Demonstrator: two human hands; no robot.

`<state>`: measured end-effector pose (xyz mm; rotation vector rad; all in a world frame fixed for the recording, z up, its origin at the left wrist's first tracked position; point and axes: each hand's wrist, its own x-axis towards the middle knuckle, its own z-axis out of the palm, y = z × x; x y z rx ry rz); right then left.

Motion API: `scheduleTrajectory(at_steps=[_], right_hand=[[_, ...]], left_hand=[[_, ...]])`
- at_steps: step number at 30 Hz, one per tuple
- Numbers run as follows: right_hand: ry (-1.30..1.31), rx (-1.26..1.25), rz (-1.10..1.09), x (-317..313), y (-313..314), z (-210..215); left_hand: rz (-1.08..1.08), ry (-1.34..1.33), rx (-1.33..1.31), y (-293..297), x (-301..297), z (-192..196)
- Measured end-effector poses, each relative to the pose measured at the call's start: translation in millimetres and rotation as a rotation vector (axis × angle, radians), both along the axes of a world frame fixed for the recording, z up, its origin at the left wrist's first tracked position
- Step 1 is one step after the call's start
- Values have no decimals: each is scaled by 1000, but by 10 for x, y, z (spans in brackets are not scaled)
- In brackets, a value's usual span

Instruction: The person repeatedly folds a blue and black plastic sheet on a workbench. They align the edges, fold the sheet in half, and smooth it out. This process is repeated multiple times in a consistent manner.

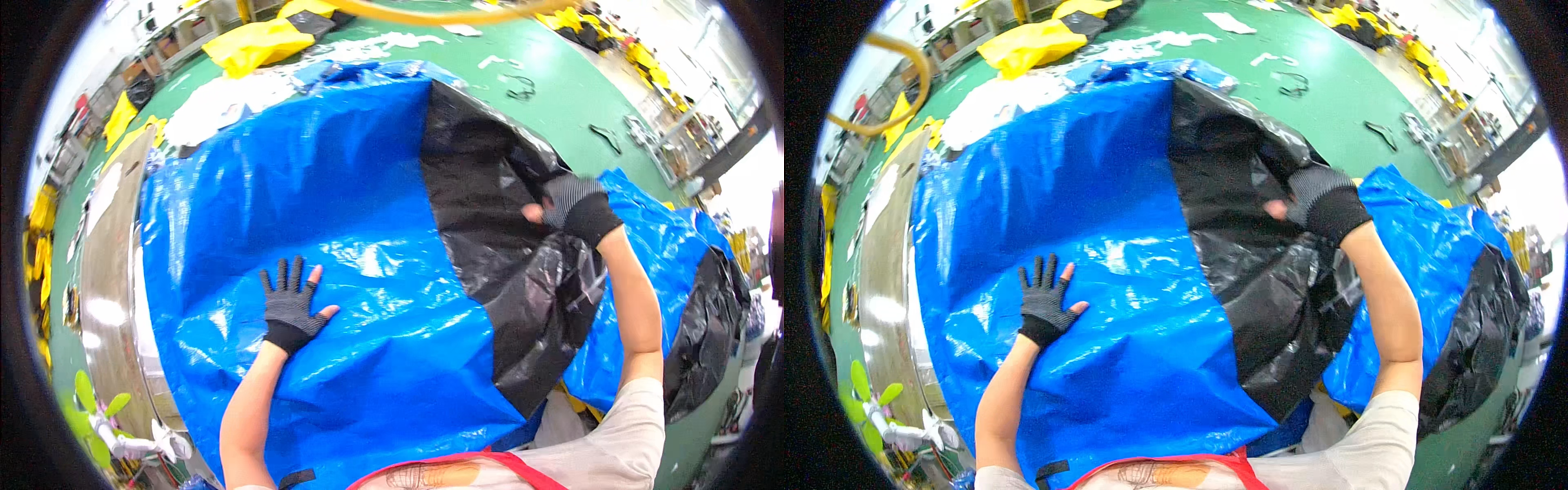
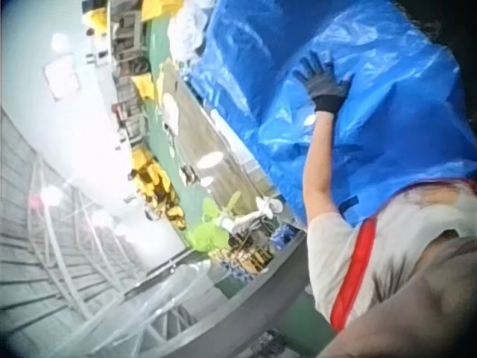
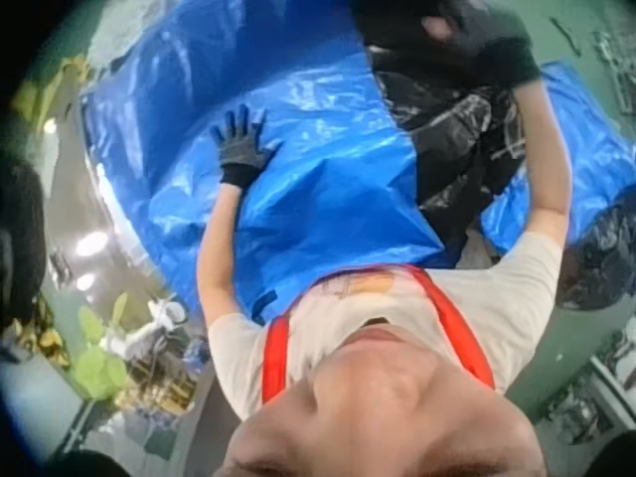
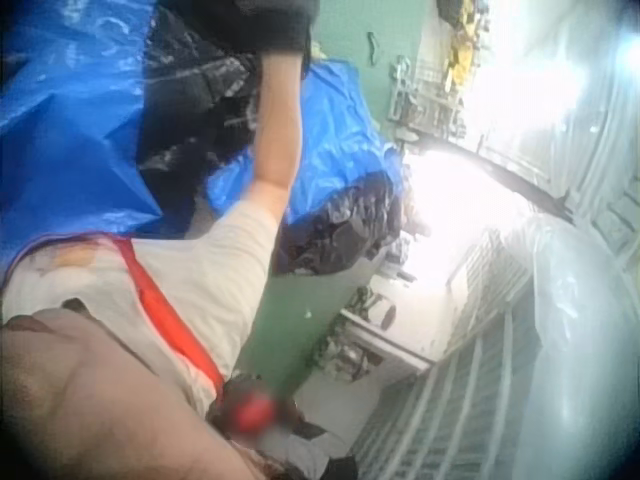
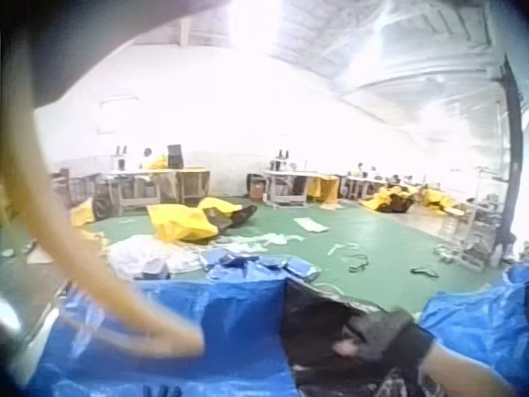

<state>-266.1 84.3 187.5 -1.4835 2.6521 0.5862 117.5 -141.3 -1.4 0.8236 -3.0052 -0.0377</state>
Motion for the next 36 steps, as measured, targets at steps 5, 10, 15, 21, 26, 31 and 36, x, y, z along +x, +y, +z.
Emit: scheduleTrajectory(at_steps=[5, 10, 15, 21, 26, 31, 36], right_hand=[[311, -806, 601, -282, -2000, 5], [140, -651, 160, -218, -2788, -98], [-504, -678, 707, 833, -1117, 183], [-484, 449, 202, 1364, 814, -1230], [-438, 129, 270, 1373, 844, -1331], [-278, -307, 674, 1284, 1214, -1355], [-291, -182, 645, 1349, 1330, -1551]], left_hand=[[-30, 110, 306, 63, -88, 139], [-443, 37, 534, 776, -170, 380], [-195, 99, 61, 82, -443, -74], [-50, 187, 136, 89, 486, -138], [374, 130, 67, 658, 2351, -262], [574, 146, 112, 910, 2917, -470], [626, 135, 177, 1044, 3034, -470]])
